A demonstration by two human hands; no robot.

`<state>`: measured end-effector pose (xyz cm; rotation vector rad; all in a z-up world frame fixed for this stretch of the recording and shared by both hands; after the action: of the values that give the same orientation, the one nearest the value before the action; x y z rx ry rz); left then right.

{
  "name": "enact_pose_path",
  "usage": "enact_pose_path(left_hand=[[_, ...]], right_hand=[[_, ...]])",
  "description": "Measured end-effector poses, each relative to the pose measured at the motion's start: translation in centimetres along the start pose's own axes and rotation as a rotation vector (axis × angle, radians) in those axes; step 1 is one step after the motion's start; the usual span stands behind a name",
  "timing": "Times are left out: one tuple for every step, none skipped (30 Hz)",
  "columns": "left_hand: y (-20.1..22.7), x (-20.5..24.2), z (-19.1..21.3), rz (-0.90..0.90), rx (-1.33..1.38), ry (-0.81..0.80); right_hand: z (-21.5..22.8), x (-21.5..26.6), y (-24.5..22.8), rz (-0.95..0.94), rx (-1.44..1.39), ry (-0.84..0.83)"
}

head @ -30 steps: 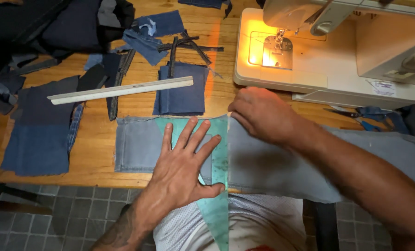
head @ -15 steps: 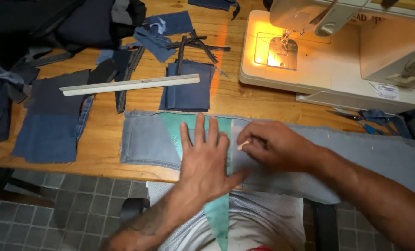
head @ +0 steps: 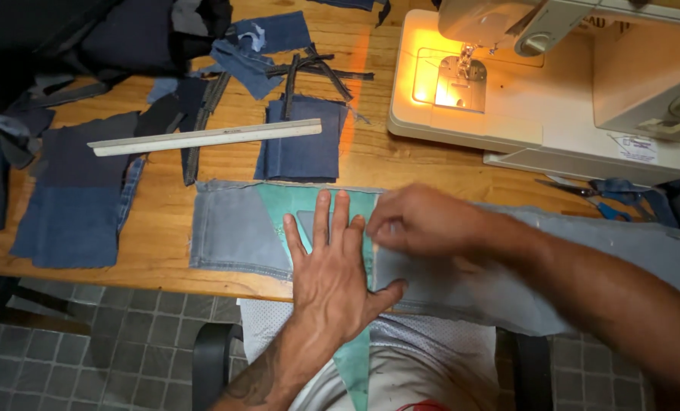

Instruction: The person measures a piece of light blue denim fabric using a white ruler and a green triangular ruler, marking lines with a piece of chalk. They then use blue-handled scissors to cut the fabric along the marked lines, separating it into smaller pieces.

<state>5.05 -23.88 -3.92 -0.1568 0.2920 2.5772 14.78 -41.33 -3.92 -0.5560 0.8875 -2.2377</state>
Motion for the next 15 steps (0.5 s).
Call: enact_pose_path(left_hand=[[0.0,0.0,0.0,0.004,-0.003,0.002],[0.0,0.0,0.0,0.007,-0.013,0.000],[0.1,0.0,0.0,0.009,-0.023,-0.003],[0.1,0.0,0.1,0.008,-0.023,-0.002],[0.1,0.1,0.2,0.006,-0.006,0.008],[0.1,0.1,0.3,0.001,0.012,0.017],[0.1,0.1,0.2,-0.001,0.012,0.017],[0.0,0.1,0.2,-0.001,0.037,0.021],[0.0,0.1,0.1,-0.001,0.063,0.025],[-0.1,0.2,0.2,-0.006,0.062,0.026],[-0.2,0.2,0.2,-0.002,0.076,0.021],[-0.3,0.3,0.1,0.004,0.093,0.014],[-0.4,0.3,0.1,-0.001,0.095,0.015],[-0.5,0.3,0.1,-0.006,0.123,0.026],[-0.5,0.4,0.2,-0.011,0.152,0.037]], right_hand=[[0.7,-0.5,-0.1,0.005,0.002,-0.001],[1.7,-0.9,0.0,-0.004,0.095,0.091],[2.6,-1.2,0.0,-0.013,0.189,0.183],[2.6,-1.2,-0.2,-0.014,0.191,0.184],[2.7,-1.2,-0.1,-0.062,0.295,0.260],[2.8,-1.1,-0.1,-0.113,0.398,0.337],[2.7,-0.6,-0.5,-0.115,0.398,0.338],[2.9,0.2,-1.3,-0.031,0.421,0.448],[3.0,1.0,-2.1,0.055,0.442,0.556],[3.6,2.2,-3.3,0.052,0.444,0.561],[4.4,3.5,-4.4,0.016,0.376,0.612],[5.1,4.9,-5.5,-0.021,0.307,0.661],[5.3,6.1,-5.2,-0.025,0.309,0.664],[5.6,7.5,-4.4,-0.192,0.288,0.683],[5.9,9.0,-3.6,-0.359,0.266,0.698]])
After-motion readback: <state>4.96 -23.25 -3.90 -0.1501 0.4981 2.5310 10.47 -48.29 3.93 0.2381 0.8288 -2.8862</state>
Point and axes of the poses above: each hand's wrist, its own x-axis away from the middle knuckle, its own z-axis out of the back of the hand, y = z × x, the point moved 4 cm from there along -x, towards the middle knuckle, and after that the axes turned 12 degrees about -z, right-handed, at the moved point
